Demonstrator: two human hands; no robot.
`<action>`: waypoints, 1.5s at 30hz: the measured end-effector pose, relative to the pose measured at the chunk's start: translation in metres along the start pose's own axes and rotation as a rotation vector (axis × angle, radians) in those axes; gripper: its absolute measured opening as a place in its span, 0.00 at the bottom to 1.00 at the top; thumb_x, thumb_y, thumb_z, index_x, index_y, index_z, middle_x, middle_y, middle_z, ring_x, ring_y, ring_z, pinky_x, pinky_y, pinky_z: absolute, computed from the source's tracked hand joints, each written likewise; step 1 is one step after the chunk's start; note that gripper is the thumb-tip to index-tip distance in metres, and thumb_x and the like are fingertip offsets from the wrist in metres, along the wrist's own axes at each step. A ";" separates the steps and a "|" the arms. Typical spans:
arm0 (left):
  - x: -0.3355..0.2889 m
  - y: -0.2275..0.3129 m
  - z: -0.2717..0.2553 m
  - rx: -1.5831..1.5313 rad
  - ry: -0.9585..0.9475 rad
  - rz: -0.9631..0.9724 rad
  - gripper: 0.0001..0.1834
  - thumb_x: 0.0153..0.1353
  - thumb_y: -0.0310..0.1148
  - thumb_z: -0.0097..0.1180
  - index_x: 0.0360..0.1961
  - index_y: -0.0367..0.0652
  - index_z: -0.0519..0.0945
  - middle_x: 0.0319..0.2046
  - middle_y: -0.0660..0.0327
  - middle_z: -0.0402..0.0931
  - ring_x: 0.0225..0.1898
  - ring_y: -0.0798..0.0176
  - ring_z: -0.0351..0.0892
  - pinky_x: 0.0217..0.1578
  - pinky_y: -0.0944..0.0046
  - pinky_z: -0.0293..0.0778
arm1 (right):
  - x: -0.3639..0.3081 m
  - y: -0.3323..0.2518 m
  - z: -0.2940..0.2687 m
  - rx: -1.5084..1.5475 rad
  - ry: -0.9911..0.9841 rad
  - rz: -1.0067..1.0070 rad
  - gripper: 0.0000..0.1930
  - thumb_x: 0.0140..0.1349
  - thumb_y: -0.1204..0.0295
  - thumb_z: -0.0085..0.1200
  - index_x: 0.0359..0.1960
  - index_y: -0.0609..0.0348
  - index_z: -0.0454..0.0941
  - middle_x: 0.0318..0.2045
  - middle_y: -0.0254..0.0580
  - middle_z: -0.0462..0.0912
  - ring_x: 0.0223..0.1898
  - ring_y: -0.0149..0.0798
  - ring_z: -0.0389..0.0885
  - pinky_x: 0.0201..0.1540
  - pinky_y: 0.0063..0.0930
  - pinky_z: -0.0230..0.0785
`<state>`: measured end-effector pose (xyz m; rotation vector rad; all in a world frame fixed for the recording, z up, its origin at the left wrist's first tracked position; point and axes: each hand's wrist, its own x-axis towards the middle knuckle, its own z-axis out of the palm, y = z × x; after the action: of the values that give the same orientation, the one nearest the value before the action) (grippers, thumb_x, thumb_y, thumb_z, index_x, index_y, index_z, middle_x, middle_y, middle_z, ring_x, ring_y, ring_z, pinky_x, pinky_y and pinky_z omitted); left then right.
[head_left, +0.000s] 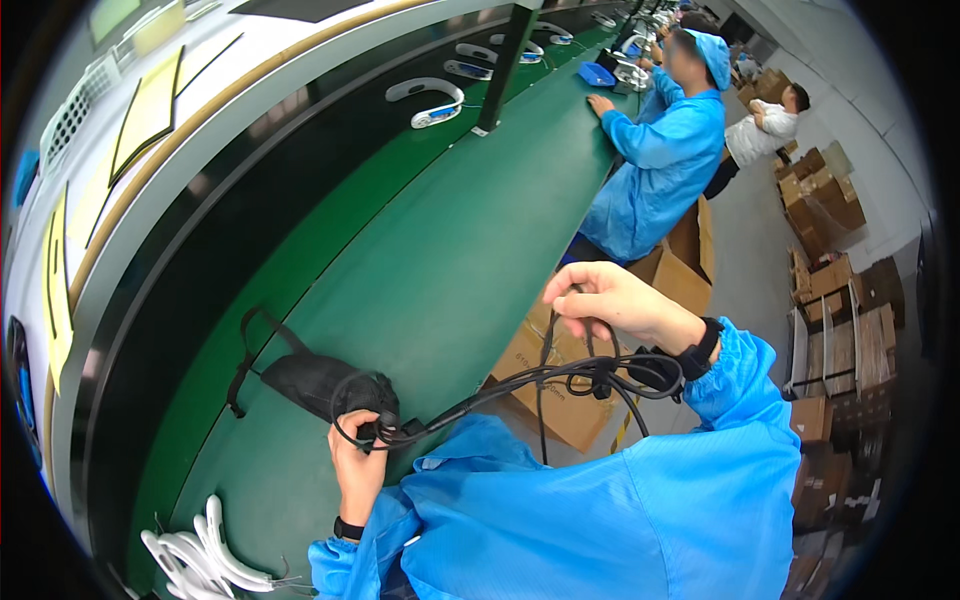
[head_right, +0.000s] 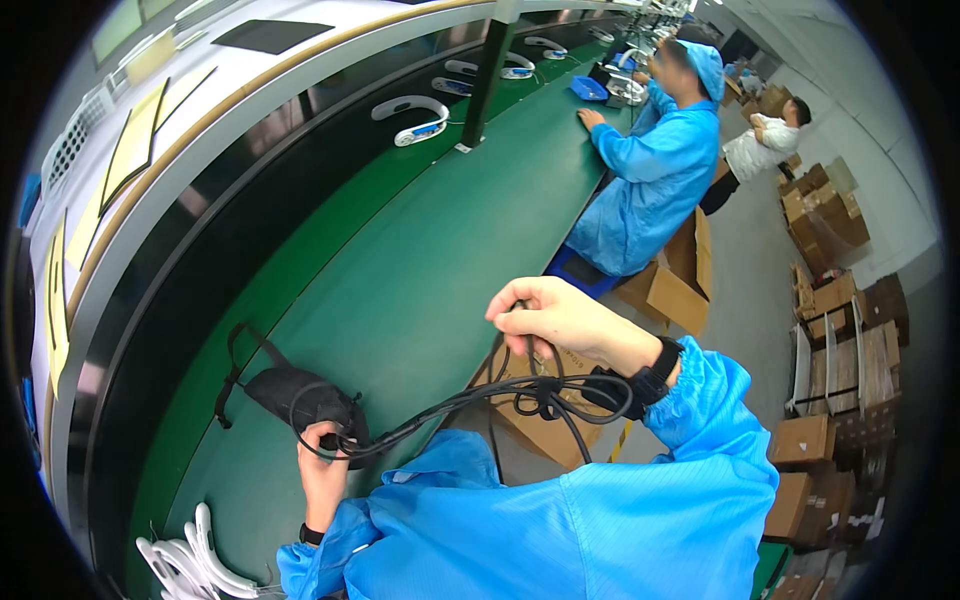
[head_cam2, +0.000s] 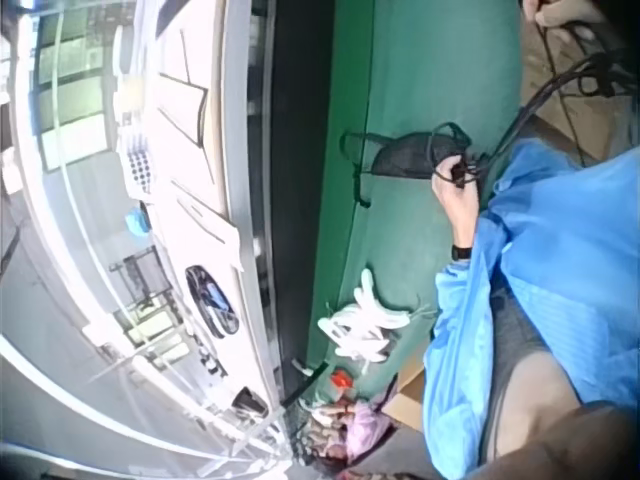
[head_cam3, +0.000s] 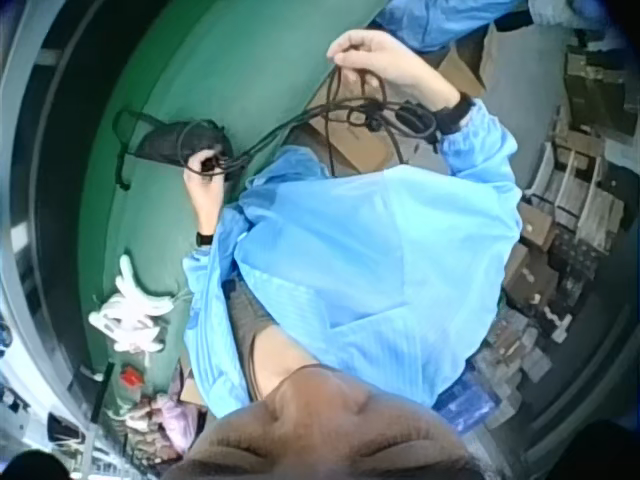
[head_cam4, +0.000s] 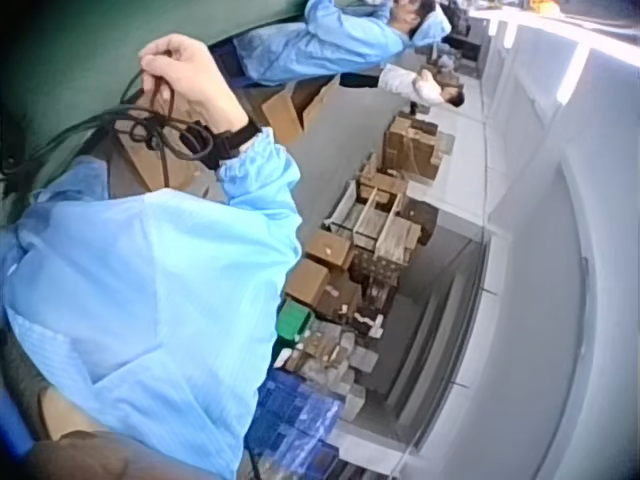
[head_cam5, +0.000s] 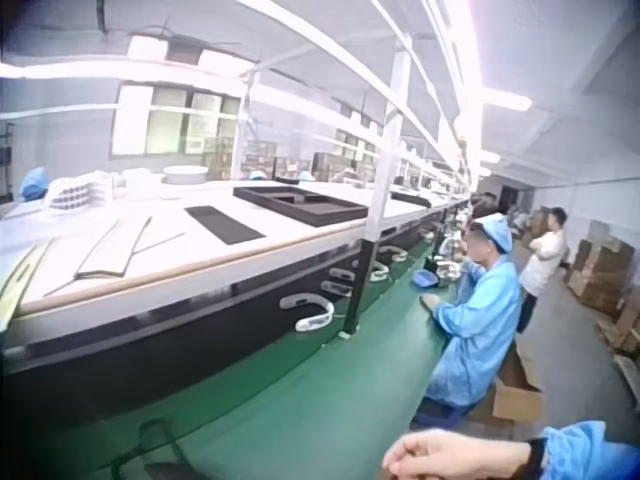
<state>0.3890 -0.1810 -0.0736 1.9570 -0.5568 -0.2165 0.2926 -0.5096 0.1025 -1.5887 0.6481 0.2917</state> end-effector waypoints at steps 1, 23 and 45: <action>-0.001 0.003 0.002 0.064 -0.053 0.037 0.15 0.43 0.23 0.60 0.35 0.41 0.74 0.36 0.58 0.74 0.42 0.51 0.70 0.48 0.59 0.63 | 0.000 -0.001 0.000 0.004 0.010 0.002 0.09 0.60 0.71 0.49 0.38 0.62 0.72 0.20 0.36 0.78 0.14 0.20 0.69 0.17 0.11 0.59; 0.007 0.092 -0.065 0.037 -0.664 0.164 0.07 0.53 0.27 0.51 0.33 0.38 0.76 0.35 0.56 0.77 0.38 0.53 0.77 0.40 0.60 0.72 | 0.051 -0.069 0.047 -0.733 -0.525 -0.329 0.10 0.60 0.66 0.48 0.35 0.61 0.73 0.25 0.39 0.80 0.26 0.31 0.76 0.30 0.25 0.67; -0.052 0.017 -0.011 -0.428 -0.270 -0.101 0.20 0.63 0.39 0.46 0.52 0.38 0.68 0.56 0.52 0.59 0.59 0.55 0.59 0.55 0.58 0.59 | 0.021 -0.079 0.064 -1.292 0.018 -0.713 0.06 0.47 0.76 0.50 0.29 0.59 0.71 0.40 0.42 0.78 0.46 0.45 0.72 0.54 0.40 0.59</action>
<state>0.3432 -0.1532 -0.0582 1.5482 -0.5346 -0.6188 0.3658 -0.4521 0.1473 -2.9165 -0.2539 0.1390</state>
